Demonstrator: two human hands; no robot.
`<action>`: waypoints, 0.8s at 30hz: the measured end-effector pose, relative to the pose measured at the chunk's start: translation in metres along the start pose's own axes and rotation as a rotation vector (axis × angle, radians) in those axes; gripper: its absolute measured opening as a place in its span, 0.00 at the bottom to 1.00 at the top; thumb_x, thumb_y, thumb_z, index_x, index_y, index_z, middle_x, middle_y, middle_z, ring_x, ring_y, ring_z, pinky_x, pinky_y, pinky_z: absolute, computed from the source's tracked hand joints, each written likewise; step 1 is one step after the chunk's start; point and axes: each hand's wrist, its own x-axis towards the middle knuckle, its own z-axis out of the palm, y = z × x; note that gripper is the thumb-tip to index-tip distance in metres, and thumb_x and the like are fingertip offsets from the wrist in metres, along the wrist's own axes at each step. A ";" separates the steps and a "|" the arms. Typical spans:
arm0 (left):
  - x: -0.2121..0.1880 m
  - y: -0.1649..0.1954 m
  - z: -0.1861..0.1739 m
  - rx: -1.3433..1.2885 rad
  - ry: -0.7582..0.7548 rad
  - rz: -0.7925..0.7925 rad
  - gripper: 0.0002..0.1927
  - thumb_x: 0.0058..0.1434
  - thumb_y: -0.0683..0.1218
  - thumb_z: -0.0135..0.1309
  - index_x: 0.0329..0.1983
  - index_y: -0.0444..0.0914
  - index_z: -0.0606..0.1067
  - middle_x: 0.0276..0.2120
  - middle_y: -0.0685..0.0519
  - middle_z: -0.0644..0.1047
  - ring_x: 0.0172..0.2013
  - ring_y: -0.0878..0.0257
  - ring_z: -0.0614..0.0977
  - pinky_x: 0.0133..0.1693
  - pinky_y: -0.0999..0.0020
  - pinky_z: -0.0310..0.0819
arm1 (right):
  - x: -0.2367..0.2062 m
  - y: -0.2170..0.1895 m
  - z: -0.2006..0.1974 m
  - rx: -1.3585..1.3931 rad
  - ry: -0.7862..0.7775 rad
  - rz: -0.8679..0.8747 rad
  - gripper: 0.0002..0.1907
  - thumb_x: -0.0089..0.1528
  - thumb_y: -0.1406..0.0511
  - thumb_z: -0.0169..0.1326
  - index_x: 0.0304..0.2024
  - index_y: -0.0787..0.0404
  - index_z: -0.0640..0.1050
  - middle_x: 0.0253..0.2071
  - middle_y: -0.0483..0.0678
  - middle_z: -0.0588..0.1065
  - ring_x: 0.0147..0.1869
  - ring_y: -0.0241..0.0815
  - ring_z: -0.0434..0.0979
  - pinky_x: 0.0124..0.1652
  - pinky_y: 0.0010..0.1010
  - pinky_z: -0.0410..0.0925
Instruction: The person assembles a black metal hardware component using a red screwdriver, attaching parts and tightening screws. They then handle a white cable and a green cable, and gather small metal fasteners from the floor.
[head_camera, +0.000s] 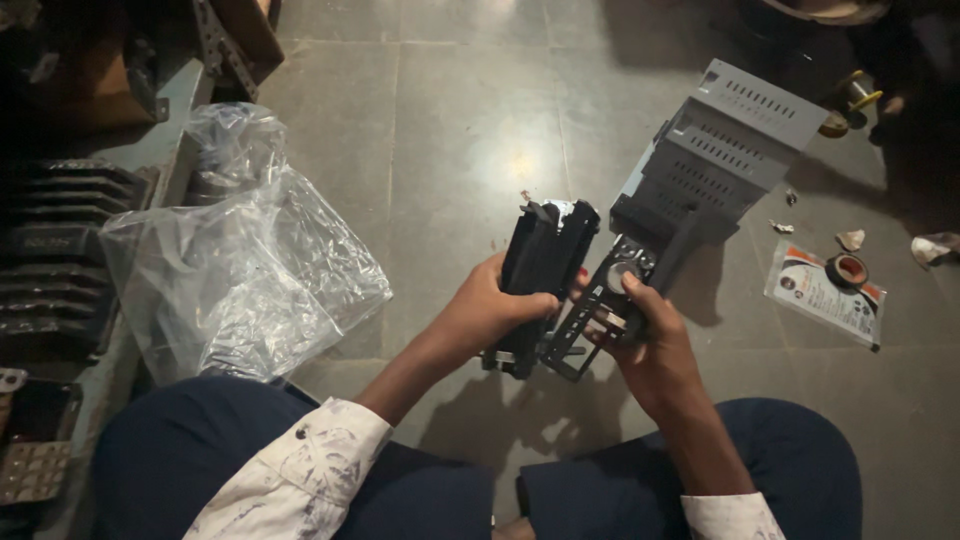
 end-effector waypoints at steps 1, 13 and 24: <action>0.001 0.001 0.000 0.093 0.045 -0.008 0.20 0.52 0.45 0.60 0.49 0.35 0.77 0.40 0.52 0.82 0.38 0.67 0.83 0.42 0.69 0.79 | -0.001 -0.002 0.001 -0.040 -0.018 0.003 0.20 0.65 0.55 0.52 0.49 0.63 0.80 0.46 0.53 0.81 0.49 0.43 0.82 0.47 0.37 0.72; 0.006 -0.018 0.024 0.795 0.262 -0.189 0.33 0.43 0.56 0.67 0.48 0.37 0.71 0.37 0.41 0.82 0.42 0.44 0.85 0.44 0.53 0.78 | 0.006 0.022 0.001 0.043 0.037 0.165 0.12 0.62 0.58 0.52 0.48 0.52 0.75 0.40 0.44 0.79 0.45 0.38 0.80 0.46 0.42 0.76; 0.006 -0.030 0.040 1.143 0.221 0.239 0.26 0.48 0.56 0.67 0.45 0.39 0.72 0.29 0.44 0.80 0.36 0.44 0.81 0.42 0.47 0.68 | 0.011 0.011 -0.014 0.238 -0.016 0.136 0.18 0.65 0.56 0.51 0.52 0.59 0.77 0.42 0.46 0.81 0.43 0.39 0.82 0.46 0.38 0.76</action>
